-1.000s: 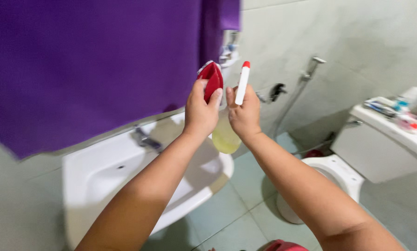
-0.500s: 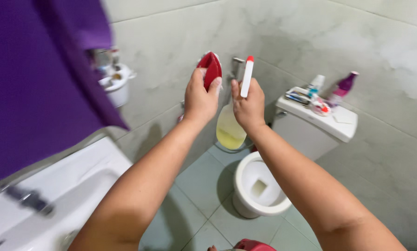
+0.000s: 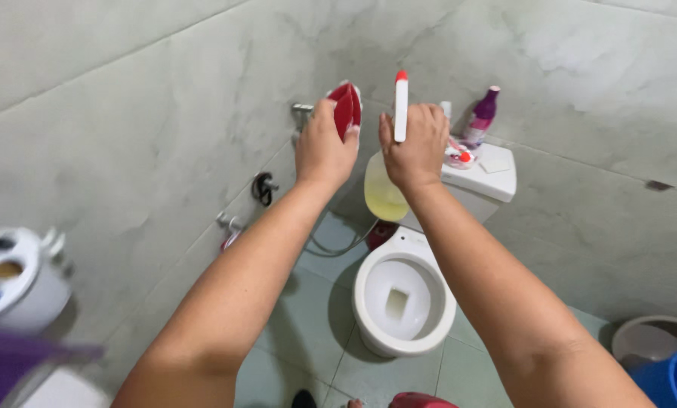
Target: The person cleans a bathroom sink and faucet using a spray bottle, a cloth, and a brush. They spray cleaning solution on the basin and their own hands, scrub the faucet and basin surfaces, and wipe them down.
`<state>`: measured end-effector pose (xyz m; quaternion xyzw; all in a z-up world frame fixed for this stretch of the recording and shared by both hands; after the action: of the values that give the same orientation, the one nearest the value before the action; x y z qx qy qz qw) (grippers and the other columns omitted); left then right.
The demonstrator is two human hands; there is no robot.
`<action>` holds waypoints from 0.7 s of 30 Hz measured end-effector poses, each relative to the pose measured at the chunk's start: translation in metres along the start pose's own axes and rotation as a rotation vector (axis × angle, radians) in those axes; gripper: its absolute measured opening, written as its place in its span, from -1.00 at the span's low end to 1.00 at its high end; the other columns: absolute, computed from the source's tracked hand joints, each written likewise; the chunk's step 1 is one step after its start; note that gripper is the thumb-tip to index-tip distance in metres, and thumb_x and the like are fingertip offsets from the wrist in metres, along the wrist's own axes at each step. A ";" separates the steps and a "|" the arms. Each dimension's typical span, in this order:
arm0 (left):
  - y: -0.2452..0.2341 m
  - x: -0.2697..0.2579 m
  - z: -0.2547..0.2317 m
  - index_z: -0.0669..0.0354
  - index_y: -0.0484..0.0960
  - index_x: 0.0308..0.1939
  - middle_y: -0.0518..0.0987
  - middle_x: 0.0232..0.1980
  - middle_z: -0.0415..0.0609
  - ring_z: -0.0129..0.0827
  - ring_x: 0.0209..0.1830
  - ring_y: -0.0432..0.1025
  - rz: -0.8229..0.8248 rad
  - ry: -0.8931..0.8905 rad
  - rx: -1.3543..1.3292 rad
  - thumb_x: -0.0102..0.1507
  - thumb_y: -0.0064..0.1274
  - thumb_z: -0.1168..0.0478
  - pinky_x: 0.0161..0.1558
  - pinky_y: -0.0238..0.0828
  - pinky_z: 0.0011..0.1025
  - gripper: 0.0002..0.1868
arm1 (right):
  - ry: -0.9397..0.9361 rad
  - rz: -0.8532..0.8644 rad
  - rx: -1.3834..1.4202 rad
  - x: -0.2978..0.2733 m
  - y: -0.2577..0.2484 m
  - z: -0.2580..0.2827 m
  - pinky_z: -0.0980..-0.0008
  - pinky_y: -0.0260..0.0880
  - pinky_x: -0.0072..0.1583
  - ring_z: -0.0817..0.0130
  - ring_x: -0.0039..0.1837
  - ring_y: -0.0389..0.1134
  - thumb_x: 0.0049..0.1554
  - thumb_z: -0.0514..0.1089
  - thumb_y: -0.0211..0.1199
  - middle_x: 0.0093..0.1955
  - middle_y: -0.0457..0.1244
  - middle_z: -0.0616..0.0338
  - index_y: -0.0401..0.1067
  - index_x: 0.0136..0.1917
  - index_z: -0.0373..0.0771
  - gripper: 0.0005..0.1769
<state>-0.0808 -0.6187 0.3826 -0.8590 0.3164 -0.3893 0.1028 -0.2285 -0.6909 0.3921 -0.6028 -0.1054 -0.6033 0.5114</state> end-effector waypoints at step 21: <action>0.262 0.083 0.004 0.12 0.51 -0.04 0.63 -0.05 0.10 0.08 -0.01 0.52 0.390 0.054 -0.142 0.25 0.18 0.16 -0.02 0.43 -0.04 -0.73 | 0.293 0.012 -0.186 0.034 0.027 -0.278 0.00 0.22 0.30 -0.15 0.32 0.19 0.23 -0.05 0.37 0.25 0.26 -0.09 0.43 -0.03 -0.31 -0.72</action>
<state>-0.1578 -0.8749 0.3195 -0.7758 0.5062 -0.3613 0.1068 -0.3722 -0.9271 0.3374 -0.5536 0.0301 -0.6888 0.4670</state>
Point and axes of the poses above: each hand's wrist, its own x-axis towards the middle knuckle, its own y-axis out of the palm, z = x × y, the point moved 3 cm from there along x, towards the middle knuckle
